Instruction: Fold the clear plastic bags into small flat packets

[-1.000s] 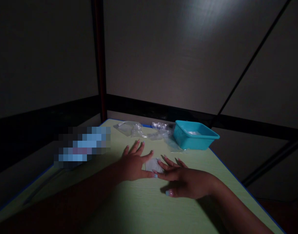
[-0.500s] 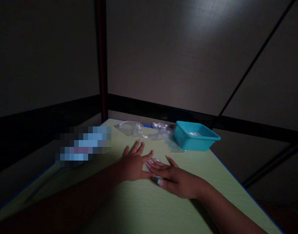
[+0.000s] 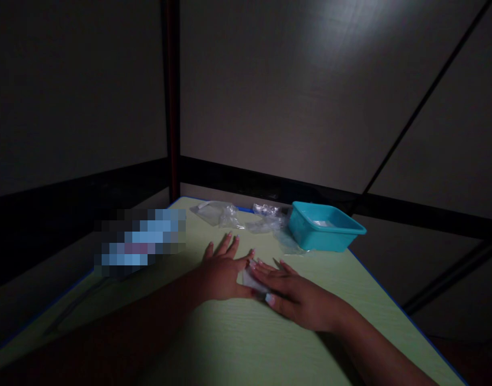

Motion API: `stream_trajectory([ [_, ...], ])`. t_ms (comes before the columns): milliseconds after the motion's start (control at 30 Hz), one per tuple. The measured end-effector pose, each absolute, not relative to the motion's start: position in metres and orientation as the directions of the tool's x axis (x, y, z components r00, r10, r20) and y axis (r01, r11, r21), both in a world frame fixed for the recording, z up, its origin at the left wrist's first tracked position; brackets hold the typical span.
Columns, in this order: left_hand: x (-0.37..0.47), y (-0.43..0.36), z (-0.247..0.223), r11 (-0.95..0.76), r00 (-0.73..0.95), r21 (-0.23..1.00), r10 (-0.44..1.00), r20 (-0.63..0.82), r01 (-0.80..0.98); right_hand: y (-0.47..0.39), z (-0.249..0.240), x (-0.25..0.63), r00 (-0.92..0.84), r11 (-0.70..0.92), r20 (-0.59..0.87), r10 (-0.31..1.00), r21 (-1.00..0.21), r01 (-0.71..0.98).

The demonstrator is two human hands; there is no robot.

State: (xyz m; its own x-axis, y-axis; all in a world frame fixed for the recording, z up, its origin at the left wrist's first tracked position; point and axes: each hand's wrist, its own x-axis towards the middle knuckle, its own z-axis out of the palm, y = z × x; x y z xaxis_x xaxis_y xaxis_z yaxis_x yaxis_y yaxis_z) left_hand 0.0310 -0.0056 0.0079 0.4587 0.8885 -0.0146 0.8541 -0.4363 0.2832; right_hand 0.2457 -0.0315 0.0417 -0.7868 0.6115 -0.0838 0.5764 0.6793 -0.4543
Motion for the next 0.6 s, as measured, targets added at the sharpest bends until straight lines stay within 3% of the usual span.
stream_trajectory([
  [133, 0.031, -0.006, 0.006, -0.435, 0.455, 0.283, 0.891, -0.007, 0.855, -0.034, 0.041, 0.237, -0.823, 0.695, -0.094, 0.560, -0.488, 0.528],
  [600, 0.032, -0.007, 0.011, -0.424, 0.452, 0.287, 0.891, -0.037, 0.859, -0.020, 0.029, 0.255, -0.718, 0.654, -0.099, 0.689, -0.342, 0.675],
])
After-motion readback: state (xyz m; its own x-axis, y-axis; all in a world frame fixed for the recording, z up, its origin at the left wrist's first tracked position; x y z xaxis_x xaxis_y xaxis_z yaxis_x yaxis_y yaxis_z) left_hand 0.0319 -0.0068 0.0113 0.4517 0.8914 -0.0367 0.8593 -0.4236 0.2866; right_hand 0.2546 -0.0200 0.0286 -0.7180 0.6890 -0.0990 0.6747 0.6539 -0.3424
